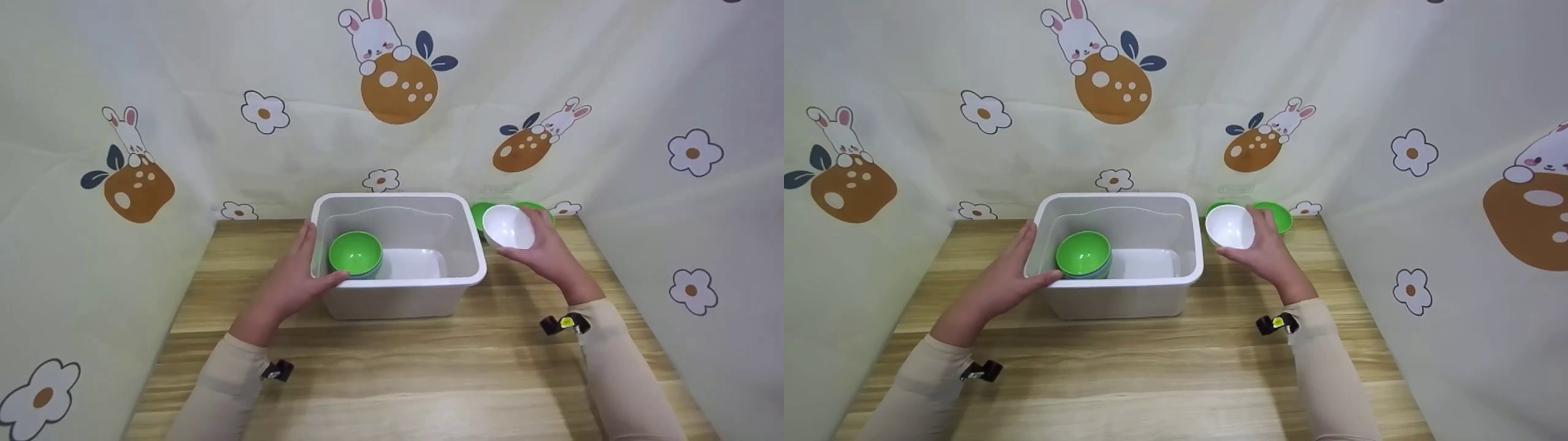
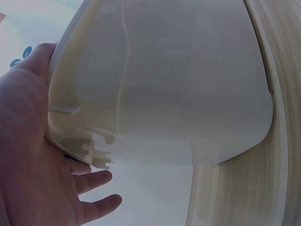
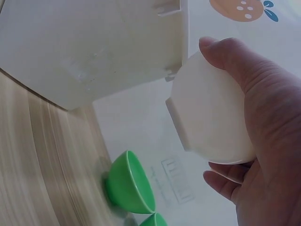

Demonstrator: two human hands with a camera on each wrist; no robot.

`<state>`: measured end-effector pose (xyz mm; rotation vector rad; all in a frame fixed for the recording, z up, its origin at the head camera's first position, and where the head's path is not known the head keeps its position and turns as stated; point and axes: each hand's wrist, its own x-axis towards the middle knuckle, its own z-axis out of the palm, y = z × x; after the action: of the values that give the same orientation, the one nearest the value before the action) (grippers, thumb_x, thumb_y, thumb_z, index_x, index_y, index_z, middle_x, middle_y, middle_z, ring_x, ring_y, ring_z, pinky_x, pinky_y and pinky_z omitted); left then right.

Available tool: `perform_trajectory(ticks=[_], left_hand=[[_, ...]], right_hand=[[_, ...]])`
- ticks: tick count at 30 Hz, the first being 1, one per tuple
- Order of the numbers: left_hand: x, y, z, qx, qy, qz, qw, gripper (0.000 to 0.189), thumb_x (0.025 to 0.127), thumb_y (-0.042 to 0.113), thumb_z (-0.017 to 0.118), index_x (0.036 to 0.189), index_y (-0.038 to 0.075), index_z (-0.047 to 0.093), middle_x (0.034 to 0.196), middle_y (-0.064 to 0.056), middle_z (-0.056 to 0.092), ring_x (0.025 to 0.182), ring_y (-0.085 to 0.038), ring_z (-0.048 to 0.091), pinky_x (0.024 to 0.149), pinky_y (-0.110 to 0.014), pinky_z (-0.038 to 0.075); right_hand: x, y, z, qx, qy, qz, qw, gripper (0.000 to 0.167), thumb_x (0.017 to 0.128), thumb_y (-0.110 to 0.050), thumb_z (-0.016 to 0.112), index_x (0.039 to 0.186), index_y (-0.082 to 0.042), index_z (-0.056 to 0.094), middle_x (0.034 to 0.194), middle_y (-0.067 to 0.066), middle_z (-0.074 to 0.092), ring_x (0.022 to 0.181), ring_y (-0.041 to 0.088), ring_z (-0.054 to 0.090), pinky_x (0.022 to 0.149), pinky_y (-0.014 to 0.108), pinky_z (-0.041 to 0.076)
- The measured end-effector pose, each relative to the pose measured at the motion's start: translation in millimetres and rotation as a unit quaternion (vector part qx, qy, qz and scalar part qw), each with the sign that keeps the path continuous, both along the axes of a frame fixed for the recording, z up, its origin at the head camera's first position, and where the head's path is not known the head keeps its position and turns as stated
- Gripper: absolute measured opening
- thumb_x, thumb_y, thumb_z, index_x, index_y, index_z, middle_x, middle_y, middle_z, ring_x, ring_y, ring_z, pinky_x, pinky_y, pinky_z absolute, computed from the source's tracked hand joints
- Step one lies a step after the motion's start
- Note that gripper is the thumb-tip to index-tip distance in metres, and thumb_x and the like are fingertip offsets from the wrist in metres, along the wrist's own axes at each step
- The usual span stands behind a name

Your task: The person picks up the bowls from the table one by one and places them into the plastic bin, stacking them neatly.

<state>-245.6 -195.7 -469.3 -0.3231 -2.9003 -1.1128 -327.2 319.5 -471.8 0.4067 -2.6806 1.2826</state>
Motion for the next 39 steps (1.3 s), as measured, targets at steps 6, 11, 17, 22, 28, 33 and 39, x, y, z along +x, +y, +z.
perform_trajectory(ticks=[6,11,17,22,28,33,39], left_hand=[[-2.5,-0.6,-1.9,0.007,0.016,-0.006,0.9998,0.133,0.091,0.075,0.077,0.177,0.004,0.005,0.184,-0.021,0.003,0.168,-0.046,0.013,0.131,-0.067,0.022],[-1.8,-1.3,-2.1,0.006,0.018,-0.005,0.9998,0.133,0.091,0.077,0.076,0.178,0.005,0.005,0.185,-0.02,0.003,0.167,-0.047,0.015,0.13,-0.067,0.023],[-1.6,-1.6,-1.6,0.011,0.02,-0.005,0.9997,0.134,0.09,0.077,0.076,0.178,0.005,0.005,0.185,-0.02,0.003,0.167,-0.047,0.017,0.129,-0.068,0.025],[-1.3,-1.7,-1.8,0.008,0.015,-0.004,0.9998,0.134,0.09,0.079,0.075,0.178,0.006,0.004,0.185,-0.018,0.001,0.166,-0.049,0.017,0.128,-0.07,0.026],[-1.0,-1.0,-1.3,0.002,0.014,-0.005,0.9999,0.134,0.09,0.079,0.074,0.178,0.005,0.004,0.185,-0.018,0.001,0.166,-0.05,0.017,0.128,-0.07,0.025],[0.1,-0.9,-1.1,0.007,0.015,-0.005,0.9998,0.133,0.091,0.077,0.076,0.178,0.005,0.006,0.185,-0.018,0.002,0.166,-0.048,0.018,0.129,-0.067,0.026],[0.0,-0.6,-0.8,0.01,0.015,-0.004,0.9998,0.131,0.091,0.077,0.075,0.178,0.004,0.007,0.185,-0.019,0.004,0.166,-0.048,0.018,0.13,-0.067,0.025]], right_hand=[[2.1,-1.7,5.1,-0.009,0.003,-0.001,1.0,0.102,0.083,-0.033,0.101,0.165,-0.008,0.046,0.157,0.022,0.039,0.14,0.044,0.046,0.117,0.064,0.041],[1.4,-1.8,6.6,0.001,-0.003,-0.003,1.0,0.104,0.083,-0.038,0.101,0.166,-0.01,0.045,0.157,0.021,0.04,0.14,0.043,0.047,0.117,0.065,0.042],[1.4,-2.4,8.5,0.001,-0.008,-0.002,1.0,0.108,0.082,-0.041,0.101,0.168,-0.011,0.043,0.159,0.021,0.039,0.141,0.044,0.047,0.119,0.067,0.042],[1.8,-3.2,12.0,0.004,-0.007,-0.004,1.0,0.113,0.081,-0.045,0.1,0.17,-0.01,0.041,0.157,0.021,0.04,0.14,0.043,0.048,0.12,0.067,0.042],[1.8,-5.9,18.1,0.01,-0.01,-0.008,0.9999,0.116,0.082,-0.047,0.099,0.172,-0.01,0.036,0.159,0.02,0.039,0.141,0.043,0.047,0.121,0.068,0.042],[1.2,-9.5,22.4,0.012,-0.004,-0.002,0.9999,0.116,0.084,-0.041,0.099,0.172,-0.005,0.033,0.16,0.022,0.038,0.142,0.044,0.046,0.121,0.066,0.042],[0.8,-14.6,28.2,0.009,0.002,0.011,0.9999,0.117,0.085,-0.037,0.099,0.173,-0.002,0.03,0.162,0.023,0.037,0.142,0.044,0.046,0.121,0.065,0.041]])
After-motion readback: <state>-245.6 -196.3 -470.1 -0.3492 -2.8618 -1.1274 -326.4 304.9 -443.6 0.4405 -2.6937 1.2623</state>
